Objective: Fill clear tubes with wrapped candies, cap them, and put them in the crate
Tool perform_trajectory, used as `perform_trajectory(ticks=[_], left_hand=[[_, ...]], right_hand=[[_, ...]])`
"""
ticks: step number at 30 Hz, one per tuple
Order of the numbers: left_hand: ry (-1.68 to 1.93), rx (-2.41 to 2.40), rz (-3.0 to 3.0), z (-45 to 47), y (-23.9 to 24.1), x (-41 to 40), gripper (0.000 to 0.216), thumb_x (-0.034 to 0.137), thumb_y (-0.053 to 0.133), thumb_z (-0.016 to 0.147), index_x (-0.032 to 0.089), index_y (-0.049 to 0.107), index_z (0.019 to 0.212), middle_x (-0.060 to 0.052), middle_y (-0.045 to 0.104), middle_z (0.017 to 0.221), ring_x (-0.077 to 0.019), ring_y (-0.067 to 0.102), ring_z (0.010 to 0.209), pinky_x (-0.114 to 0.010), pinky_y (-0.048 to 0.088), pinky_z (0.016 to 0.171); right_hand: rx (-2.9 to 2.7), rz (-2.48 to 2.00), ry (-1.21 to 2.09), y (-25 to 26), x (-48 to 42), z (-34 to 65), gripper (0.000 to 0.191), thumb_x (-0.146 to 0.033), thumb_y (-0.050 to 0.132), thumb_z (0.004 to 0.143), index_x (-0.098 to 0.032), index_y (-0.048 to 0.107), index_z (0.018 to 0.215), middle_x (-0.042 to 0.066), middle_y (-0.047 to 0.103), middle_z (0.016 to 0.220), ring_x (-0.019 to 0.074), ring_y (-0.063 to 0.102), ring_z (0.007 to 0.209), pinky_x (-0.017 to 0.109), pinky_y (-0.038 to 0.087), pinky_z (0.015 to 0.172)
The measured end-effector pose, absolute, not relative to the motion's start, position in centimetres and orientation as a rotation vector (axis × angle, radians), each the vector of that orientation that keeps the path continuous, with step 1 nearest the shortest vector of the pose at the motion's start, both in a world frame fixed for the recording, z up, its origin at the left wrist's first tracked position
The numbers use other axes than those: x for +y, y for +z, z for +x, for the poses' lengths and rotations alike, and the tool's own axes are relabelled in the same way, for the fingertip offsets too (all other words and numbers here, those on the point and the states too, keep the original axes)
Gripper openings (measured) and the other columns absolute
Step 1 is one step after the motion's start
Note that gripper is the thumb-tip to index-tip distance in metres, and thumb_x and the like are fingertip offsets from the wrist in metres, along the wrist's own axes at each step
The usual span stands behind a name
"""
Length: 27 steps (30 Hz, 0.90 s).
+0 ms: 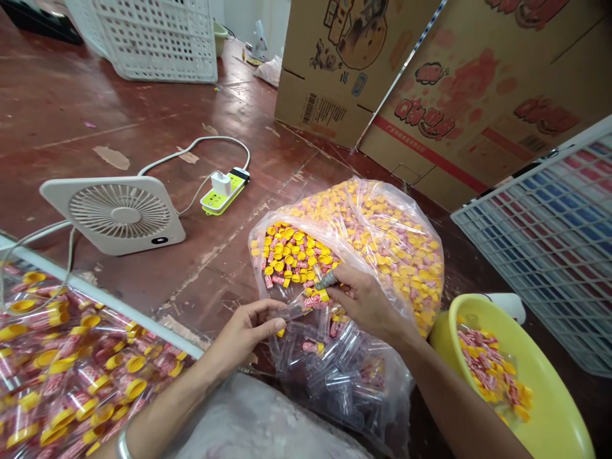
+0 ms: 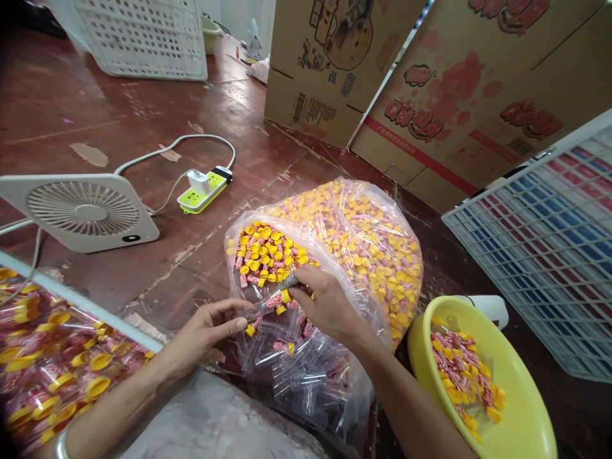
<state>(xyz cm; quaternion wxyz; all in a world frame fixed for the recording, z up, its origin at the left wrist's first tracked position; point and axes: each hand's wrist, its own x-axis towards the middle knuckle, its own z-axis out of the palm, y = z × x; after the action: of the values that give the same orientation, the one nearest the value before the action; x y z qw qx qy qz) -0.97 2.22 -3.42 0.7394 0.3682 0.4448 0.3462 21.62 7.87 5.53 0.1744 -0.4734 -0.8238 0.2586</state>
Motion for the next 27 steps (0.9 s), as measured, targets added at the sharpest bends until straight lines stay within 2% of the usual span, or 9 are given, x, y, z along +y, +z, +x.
perform_trajectory(ticks=[5, 8, 11, 14, 19, 21, 24, 25, 27], left_hand=[[0.758, 0.854, 0.834, 0.2, -2.2, 2.1, 0.038, 0.045, 0.079, 0.075, 0.016, 0.071, 0.099, -0.003, 0.072, 0.087, -0.018, 0.063, 0.08, -0.027, 0.047, 0.073], [0.745, 0.746, 0.766, 0.8, -1.7, 2.2, 0.039, 0.046, 0.079, 0.075, 0.016, 0.071, 0.097, -0.003, 0.073, 0.086, -0.0188, 0.065, 0.08, -0.028, 0.049, 0.075], [0.783, 0.69, 0.648, 1.3, -1.8, 2.1, 0.036, 0.045, 0.078, 0.077, 0.016, 0.07, 0.095, -0.003, 0.073, 0.082, -0.0175, 0.066, 0.076, -0.026, 0.049, 0.07], [0.824, 0.64, 0.546, 1.9, -2.2, 1.6, 0.03, 0.041, 0.077, 0.08, 0.015, 0.069, 0.091, -0.005, 0.074, 0.083, -0.0179, 0.068, 0.078, -0.027, 0.05, 0.074], [0.833, 0.621, 0.508, 2.7, -2.4, 1.7, 0.025, 0.035, 0.076, 0.079, 0.015, 0.065, 0.088, -0.004, 0.071, 0.079, -0.0163, 0.066, 0.075, -0.027, 0.05, 0.076], [0.83, 0.654, 0.587, 2.4, -2.3, 2.6, 0.025, 0.03, 0.076, 0.075, 0.016, 0.062, 0.091, -0.001, 0.068, 0.076, -0.0157, 0.064, 0.071, -0.028, 0.05, 0.072], [0.899, 0.982, 1.015, 1.0, -2.1, 4.7, 0.019, 0.023, 0.065, 0.075, 0.017, 0.06, 0.092, 0.0, 0.065, 0.078, -0.0166, 0.06, 0.071, -0.029, 0.049, 0.072], [0.885, 1.149, 1.243, 0.5, -2.1, 5.5, 0.017, 0.023, 0.06, 0.078, 0.017, 0.06, 0.094, 0.0, 0.065, 0.079, -0.0173, 0.06, 0.073, -0.03, 0.048, 0.073], [0.728, 1.416, 1.677, 0.1, -2.3, 6.8, 0.019, 0.023, 0.054, 0.085, 0.018, 0.061, 0.102, -0.003, 0.068, 0.087, -0.0199, 0.063, 0.077, -0.032, 0.048, 0.075]], right_hand=[[-2.379, -1.298, 0.712, 5.2, 7.1, 20.6, 0.027, -0.014, 0.06, 0.092, -0.019, 0.048, 0.068, -0.003, 0.053, 0.07, 0.0127, 0.05, 0.068, 0.025, 0.036, 0.063], [-2.403, -1.279, 0.71, 5.1, 6.3, 20.1, 0.03, -0.025, 0.058, 0.096, -0.02, 0.046, 0.068, -0.003, 0.053, 0.068, 0.013, 0.051, 0.065, 0.026, 0.038, 0.062], [-2.526, -1.199, 0.67, 4.7, 5.2, 19.8, 0.031, -0.044, 0.073, 0.084, -0.021, 0.052, 0.083, 0.003, 0.062, 0.089, 0.0192, 0.059, 0.082, 0.031, 0.047, 0.071], [-2.587, -1.235, 0.481, 3.4, 3.9, 19.4, 0.055, -0.047, 0.085, 0.069, -0.019, 0.052, 0.103, 0.011, 0.061, 0.108, 0.0295, 0.058, 0.103, 0.042, 0.051, 0.085], [-2.587, -1.255, 0.326, 1.9, 3.4, 18.6, 0.044, -0.041, 0.08, 0.074, -0.018, 0.053, 0.099, 0.012, 0.061, 0.101, 0.0315, 0.057, 0.102, 0.048, 0.05, 0.09], [-2.676, -1.184, 0.374, 2.4, 4.2, 18.8, 0.052, -0.045, 0.083, 0.07, -0.017, 0.054, 0.103, 0.012, 0.061, 0.107, 0.0317, 0.056, 0.106, 0.051, 0.048, 0.095], [-2.716, -1.169, 0.421, 4.2, 6.5, 19.9, 0.077, -0.051, 0.087, 0.065, -0.017, 0.05, 0.123, 0.015, 0.055, 0.129, 0.0338, 0.049, 0.123, 0.053, 0.041, 0.105], [-2.681, -1.223, 0.401, 4.7, 7.3, 20.4, 0.076, -0.05, 0.085, 0.068, -0.017, 0.05, 0.126, 0.015, 0.055, 0.131, 0.0328, 0.049, 0.124, 0.051, 0.042, 0.104], [-2.616, -1.39, 0.317, 5.2, 8.9, 21.2, 0.049, -0.041, 0.077, 0.082, -0.018, 0.055, 0.12, 0.012, 0.061, 0.12, 0.0283, 0.056, 0.114, 0.043, 0.047, 0.095]])
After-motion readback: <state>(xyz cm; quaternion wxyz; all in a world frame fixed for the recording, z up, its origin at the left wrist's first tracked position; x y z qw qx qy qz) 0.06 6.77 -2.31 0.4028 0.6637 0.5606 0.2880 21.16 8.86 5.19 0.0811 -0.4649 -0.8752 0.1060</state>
